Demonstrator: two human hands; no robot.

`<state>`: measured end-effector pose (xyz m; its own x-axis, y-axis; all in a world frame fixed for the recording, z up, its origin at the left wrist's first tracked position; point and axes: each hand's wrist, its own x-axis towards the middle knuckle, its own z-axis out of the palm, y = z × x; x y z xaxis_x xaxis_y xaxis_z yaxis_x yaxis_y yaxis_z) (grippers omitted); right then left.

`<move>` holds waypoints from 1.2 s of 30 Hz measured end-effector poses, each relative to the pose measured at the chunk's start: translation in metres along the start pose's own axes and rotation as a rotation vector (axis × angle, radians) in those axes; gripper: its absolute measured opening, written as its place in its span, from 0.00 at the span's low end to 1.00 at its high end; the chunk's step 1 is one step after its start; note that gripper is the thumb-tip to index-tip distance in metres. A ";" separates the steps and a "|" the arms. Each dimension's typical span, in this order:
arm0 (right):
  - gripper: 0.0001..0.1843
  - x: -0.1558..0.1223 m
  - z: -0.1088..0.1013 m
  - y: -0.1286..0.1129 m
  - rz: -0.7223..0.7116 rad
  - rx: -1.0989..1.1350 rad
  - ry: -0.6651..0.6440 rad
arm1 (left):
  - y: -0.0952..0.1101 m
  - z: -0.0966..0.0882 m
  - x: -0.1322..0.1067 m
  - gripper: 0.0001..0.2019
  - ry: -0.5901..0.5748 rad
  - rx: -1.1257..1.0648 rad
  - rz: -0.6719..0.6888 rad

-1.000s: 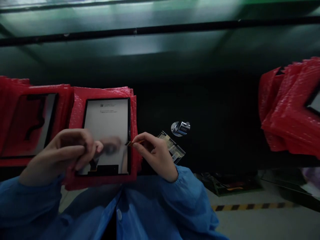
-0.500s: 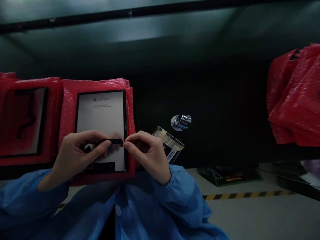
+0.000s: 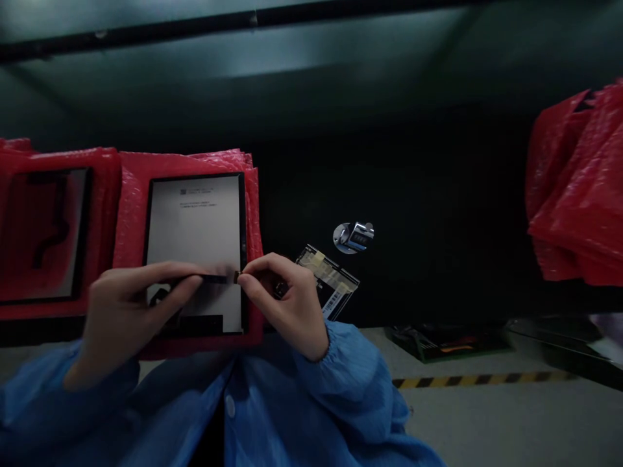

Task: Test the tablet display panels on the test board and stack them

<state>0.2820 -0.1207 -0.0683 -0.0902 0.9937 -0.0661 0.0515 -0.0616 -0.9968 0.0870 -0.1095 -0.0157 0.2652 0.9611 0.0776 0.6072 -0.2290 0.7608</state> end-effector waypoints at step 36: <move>0.04 -0.003 0.009 -0.005 -0.136 -0.094 0.035 | 0.003 0.035 -0.017 0.03 0.276 0.076 -0.009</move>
<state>0.2732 -0.1246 -0.0635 -0.0684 0.9950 0.0724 0.1346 0.0811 -0.9876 0.1100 -0.1317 -0.0372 0.0516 0.9665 0.2513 0.6656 -0.2209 0.7129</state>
